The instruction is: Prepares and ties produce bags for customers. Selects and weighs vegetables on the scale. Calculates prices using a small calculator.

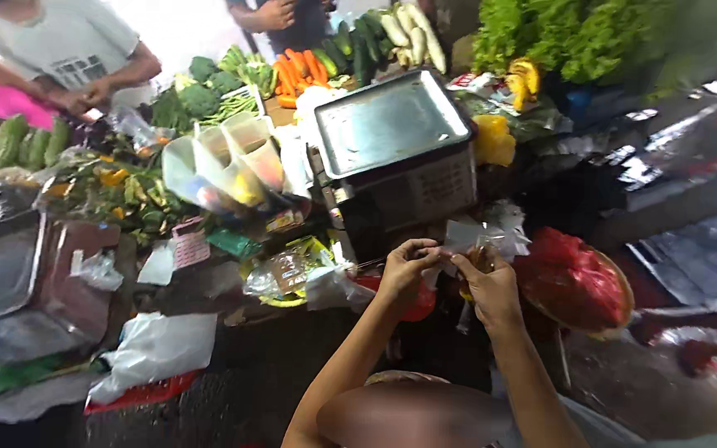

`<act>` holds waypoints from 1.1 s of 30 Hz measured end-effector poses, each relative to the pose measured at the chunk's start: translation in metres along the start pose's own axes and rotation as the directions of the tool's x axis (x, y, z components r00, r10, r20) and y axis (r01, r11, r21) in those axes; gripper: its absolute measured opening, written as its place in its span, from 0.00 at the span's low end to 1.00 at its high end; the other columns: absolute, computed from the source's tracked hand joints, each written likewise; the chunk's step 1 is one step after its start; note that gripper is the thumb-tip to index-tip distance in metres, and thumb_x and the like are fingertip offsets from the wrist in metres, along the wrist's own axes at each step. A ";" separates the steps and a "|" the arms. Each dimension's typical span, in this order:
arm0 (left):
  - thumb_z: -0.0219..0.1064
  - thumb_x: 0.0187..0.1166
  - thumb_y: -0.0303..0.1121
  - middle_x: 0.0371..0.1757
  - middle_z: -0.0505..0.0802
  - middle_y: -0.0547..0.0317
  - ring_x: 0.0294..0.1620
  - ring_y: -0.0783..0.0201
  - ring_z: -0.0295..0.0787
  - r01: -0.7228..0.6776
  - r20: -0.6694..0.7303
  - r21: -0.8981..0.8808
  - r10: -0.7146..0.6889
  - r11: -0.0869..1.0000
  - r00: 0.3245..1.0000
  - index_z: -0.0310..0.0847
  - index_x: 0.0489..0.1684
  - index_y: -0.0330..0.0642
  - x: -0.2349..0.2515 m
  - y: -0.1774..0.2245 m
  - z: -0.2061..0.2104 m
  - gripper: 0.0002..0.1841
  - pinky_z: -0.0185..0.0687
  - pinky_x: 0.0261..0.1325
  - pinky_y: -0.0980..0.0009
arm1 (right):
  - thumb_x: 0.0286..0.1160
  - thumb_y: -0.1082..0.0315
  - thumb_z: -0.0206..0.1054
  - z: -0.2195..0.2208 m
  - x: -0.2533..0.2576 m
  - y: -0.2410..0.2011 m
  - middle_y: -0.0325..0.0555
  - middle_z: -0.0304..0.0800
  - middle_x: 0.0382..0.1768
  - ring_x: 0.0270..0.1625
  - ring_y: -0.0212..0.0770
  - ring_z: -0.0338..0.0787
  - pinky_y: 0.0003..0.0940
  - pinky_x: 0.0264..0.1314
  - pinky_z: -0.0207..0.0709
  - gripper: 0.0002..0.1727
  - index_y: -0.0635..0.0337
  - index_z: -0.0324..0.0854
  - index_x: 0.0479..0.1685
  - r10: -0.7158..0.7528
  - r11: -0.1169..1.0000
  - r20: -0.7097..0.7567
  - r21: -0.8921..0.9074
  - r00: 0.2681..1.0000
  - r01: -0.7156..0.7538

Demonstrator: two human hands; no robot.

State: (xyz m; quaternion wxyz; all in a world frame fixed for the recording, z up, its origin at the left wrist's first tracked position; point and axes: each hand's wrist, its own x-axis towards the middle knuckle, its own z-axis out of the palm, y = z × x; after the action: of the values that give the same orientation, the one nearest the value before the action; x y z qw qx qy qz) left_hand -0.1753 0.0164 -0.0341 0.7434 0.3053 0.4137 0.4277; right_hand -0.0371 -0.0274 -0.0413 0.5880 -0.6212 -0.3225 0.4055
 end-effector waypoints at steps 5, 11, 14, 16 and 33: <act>0.56 0.87 0.24 0.42 0.87 0.60 0.37 0.70 0.86 -0.137 0.027 -0.208 0.146 0.969 0.989 0.72 0.58 0.39 -0.044 0.035 -0.066 0.08 0.86 0.44 0.70 | 0.69 0.71 0.76 0.058 -0.028 0.000 0.38 0.88 0.37 0.30 0.24 0.86 0.24 0.35 0.86 0.17 0.69 0.79 0.53 -0.185 0.966 0.149 -0.156 0.972 0.207; 0.69 0.64 0.18 0.57 0.92 0.46 0.56 0.57 0.90 -0.258 -0.201 0.859 0.755 0.441 0.624 0.96 0.34 0.39 -0.112 0.067 -0.191 0.10 0.88 0.58 0.62 | 0.72 0.76 0.64 0.131 -0.068 -0.012 0.32 0.90 0.27 0.17 0.23 0.78 0.19 0.19 0.76 0.07 0.53 0.81 0.41 0.082 0.978 0.443 0.138 0.893 -0.159; 0.66 0.68 0.18 0.64 0.93 0.54 0.53 0.60 0.93 0.070 -0.438 0.881 0.753 0.467 0.490 0.97 0.41 0.43 -0.142 0.073 -0.253 0.14 0.90 0.57 0.62 | 0.69 0.75 0.71 0.167 -0.082 -0.001 0.37 0.89 0.29 0.20 0.27 0.81 0.24 0.21 0.79 0.08 0.60 0.80 0.44 0.075 0.994 0.564 -0.106 0.822 -0.019; 0.63 0.71 0.17 0.68 0.91 0.55 0.59 0.56 0.94 0.209 -0.468 0.883 0.752 0.420 0.465 0.95 0.52 0.43 -0.161 0.067 -0.277 0.18 0.89 0.60 0.57 | 0.70 0.63 0.76 0.189 -0.088 0.008 0.46 0.88 0.38 0.31 0.36 0.85 0.36 0.34 0.84 0.24 0.66 0.79 0.62 0.052 0.922 0.722 -0.300 0.690 0.244; 0.68 0.67 0.19 0.55 0.95 0.44 0.56 0.57 0.93 -0.041 -0.666 0.699 0.670 0.714 0.329 0.91 0.53 0.31 -0.285 0.069 -0.354 0.16 0.87 0.64 0.59 | 0.92 0.48 0.51 0.392 -0.218 0.038 0.53 0.93 0.58 0.60 0.49 0.92 0.58 0.68 0.80 0.28 0.54 0.79 0.78 0.319 0.629 0.925 -0.045 -0.204 0.776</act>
State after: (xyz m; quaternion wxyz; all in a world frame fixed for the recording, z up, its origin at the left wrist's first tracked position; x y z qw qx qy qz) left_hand -0.5955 -0.1703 -0.0443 0.1547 0.3227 0.7634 0.5378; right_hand -0.4873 -0.0388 -0.0439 -0.0771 -0.1612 -0.8901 0.4192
